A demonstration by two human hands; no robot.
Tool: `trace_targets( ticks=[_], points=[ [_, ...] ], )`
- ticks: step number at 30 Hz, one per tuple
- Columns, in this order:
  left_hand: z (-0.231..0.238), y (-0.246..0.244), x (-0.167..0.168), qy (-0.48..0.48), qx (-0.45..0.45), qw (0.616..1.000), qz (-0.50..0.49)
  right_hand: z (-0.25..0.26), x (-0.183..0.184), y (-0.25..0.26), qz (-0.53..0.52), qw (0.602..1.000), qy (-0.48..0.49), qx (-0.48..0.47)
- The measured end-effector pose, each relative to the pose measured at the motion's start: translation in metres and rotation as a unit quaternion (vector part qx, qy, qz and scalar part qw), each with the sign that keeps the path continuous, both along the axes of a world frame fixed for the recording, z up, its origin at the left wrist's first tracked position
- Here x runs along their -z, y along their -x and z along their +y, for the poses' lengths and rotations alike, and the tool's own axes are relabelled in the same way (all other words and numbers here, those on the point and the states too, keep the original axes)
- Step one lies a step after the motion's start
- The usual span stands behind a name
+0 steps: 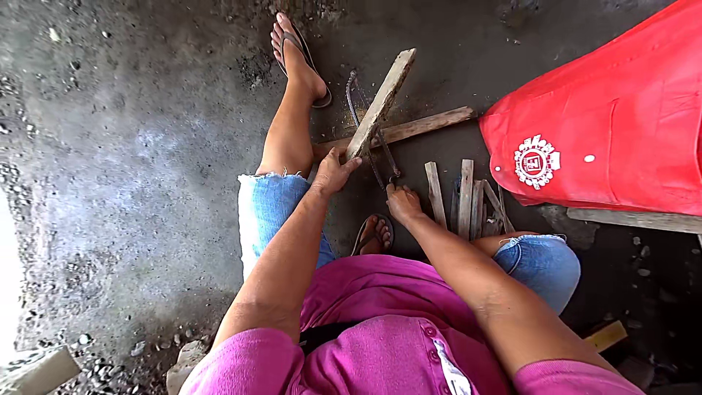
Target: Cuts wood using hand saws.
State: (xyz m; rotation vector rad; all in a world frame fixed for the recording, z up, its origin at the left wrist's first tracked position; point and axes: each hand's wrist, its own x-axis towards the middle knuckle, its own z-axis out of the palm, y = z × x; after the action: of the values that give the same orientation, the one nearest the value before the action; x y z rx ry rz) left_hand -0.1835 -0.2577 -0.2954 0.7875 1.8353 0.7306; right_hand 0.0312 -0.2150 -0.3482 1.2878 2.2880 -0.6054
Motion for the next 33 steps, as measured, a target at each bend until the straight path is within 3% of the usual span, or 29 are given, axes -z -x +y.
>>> trace_targets(
  ticks=[6, 10, 12, 15, 20, 23, 26, 29, 33],
  points=[
    [0.0, -0.003, -0.002, -0.064, -0.073, 0.973, -0.208, 0.003, -0.022, -0.001, 0.013, 1.0, -0.01, 0.025],
    [0.001, -0.004, -0.002, -0.105, -0.091, 0.966, -0.218, 0.015, -0.053, -0.005, 0.039, 0.995, 0.02, 0.089],
    [0.0, -0.004, -0.002, -0.121, -0.106, 0.963, -0.218, 0.026, -0.058, -0.012, 0.106, 0.981, 0.071, 0.144],
    [-0.003, -0.004, -0.002, -0.142, -0.133, 0.949, -0.248, 0.036, -0.054, -0.023, 0.217, 0.937, 0.117, 0.248],
    [-0.007, -0.002, -0.015, -0.111, -0.165, 0.91, -0.365, 0.044, -0.049, -0.026, 0.271, 0.888, 0.121, 0.352],
    [-0.008, -0.002, -0.015, -0.109, -0.142, 0.9, -0.397, 0.041, -0.058, -0.031, 0.337, 0.77, 0.246, 0.483],
    [-0.002, -0.004, -0.012, -0.115, -0.117, 0.928, -0.335, 0.048, -0.082, -0.041, 0.393, 0.665, 0.294, 0.563],
    [0.015, 0.004, -0.013, -0.089, -0.032, 0.984, -0.154, 0.047, -0.114, -0.053, 0.466, 0.584, 0.256, 0.614],
    [0.045, 0.021, -0.01, -0.077, 0.114, 0.985, 0.106, 0.034, -0.133, -0.065, 0.571, 0.549, 0.107, 0.601]
  ],
)
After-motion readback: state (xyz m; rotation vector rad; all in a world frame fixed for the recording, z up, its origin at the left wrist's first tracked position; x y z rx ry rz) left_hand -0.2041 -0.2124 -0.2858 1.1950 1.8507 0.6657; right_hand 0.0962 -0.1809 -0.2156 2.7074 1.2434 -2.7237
